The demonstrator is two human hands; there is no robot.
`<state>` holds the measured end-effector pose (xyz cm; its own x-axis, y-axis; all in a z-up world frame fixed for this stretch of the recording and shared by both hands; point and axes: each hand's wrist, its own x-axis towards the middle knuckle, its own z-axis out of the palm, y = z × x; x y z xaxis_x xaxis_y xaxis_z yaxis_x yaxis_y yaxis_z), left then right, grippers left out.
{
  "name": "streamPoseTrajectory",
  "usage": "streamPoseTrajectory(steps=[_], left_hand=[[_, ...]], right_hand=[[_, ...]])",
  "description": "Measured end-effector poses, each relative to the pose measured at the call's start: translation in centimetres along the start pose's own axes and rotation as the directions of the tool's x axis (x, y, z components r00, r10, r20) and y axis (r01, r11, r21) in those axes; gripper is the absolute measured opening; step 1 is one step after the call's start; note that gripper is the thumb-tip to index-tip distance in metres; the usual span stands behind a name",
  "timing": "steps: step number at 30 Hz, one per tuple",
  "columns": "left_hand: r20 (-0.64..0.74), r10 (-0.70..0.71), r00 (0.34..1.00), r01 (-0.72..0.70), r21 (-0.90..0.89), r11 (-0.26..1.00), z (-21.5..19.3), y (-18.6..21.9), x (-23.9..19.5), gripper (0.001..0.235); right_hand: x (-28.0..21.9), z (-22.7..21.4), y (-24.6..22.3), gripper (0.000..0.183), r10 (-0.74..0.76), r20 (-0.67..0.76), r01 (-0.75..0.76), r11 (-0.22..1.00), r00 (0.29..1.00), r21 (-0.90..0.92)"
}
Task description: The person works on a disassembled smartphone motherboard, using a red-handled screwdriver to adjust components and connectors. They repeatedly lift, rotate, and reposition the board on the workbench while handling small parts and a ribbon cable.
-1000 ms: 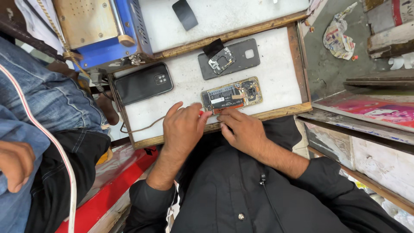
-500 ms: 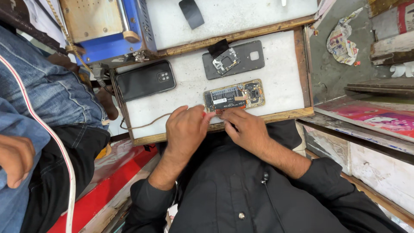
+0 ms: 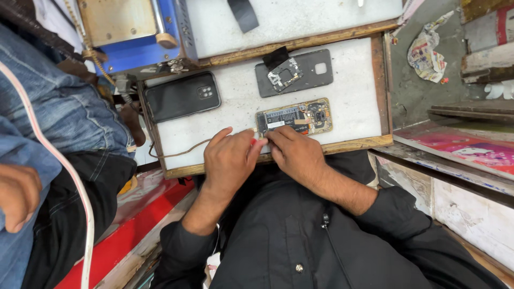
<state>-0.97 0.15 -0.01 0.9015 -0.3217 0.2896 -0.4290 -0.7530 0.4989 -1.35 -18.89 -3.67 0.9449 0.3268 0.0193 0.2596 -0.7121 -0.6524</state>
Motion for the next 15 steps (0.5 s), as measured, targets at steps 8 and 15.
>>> streamPoseTrajectory(steps=[8,15], left_hand=[[-0.163,-0.063,0.985,0.052,-0.070,0.996,0.5,-0.5,-1.2,0.033],[-0.170,-0.095,0.981,0.086,-0.060,0.994,0.1,-0.9,-1.9,0.035]], right_hand=[[0.6,0.0,-0.1,0.020,-0.089,-0.010,0.089,0.995,0.996,-0.043],[1.2,0.3,-0.2,0.023,-0.266,0.139,0.297,0.908,0.954,-0.297]])
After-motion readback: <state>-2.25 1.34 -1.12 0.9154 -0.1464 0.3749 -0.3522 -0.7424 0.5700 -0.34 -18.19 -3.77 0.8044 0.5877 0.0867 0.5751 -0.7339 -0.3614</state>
